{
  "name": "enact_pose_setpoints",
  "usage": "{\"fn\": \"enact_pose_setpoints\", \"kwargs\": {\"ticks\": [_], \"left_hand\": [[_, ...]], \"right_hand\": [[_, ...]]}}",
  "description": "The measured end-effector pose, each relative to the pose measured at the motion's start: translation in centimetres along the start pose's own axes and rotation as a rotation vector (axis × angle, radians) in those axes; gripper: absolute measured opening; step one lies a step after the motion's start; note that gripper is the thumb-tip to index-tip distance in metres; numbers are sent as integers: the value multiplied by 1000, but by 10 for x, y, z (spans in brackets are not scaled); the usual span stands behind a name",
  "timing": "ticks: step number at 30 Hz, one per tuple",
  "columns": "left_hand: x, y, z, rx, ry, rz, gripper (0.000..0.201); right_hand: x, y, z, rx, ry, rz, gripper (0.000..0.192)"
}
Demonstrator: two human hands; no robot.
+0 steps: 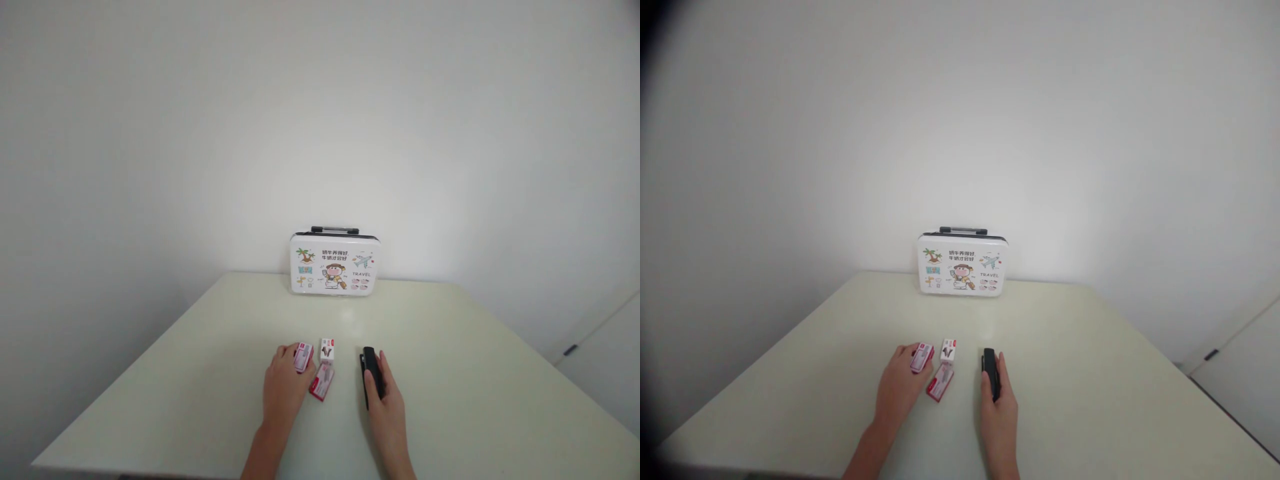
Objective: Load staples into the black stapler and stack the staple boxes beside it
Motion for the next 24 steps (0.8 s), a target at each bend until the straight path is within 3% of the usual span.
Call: {"fn": "enact_pose_setpoints", "kwargs": {"ticks": [3, 6, 11, 15, 17, 19, 24], "left_hand": [[11, -17, -6, 14, -18, 9, 32], [18, -18, -1, 4, -37, 17, 35], [45, 12, 30, -44, -102, 42, 35], [61, 33, 40, -70, -193, 2, 29], [54, 38, 39, -105, -195, -18, 35], [34, 41, 31, -101, -160, -75, 35], [-27, 49, -8, 48, -53, -239, 40]], "right_hand": [[1, 1, -2, 0, 9, 14, 77], [-2, 0, -1, 5, 8, 10, 77], [-5, 1, -2, 21, 8, -8, 78], [-3, 3, -5, 27, 33, -22, 81], [-1, 3, -6, 21, 62, 1, 82], [1, 3, -7, 17, 81, 34, 81], [4, 5, -10, 20, 99, 103, 67]]}}
Point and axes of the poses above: each hand's wrist, its own y-axis away from the middle knuckle, its own z-axis out of the back of the hand, x = y × z, the point moved 5 cm from there along -y, towards the middle knuckle, and after that the axes turned 11 degrees about -x, right-handed, at the moved point
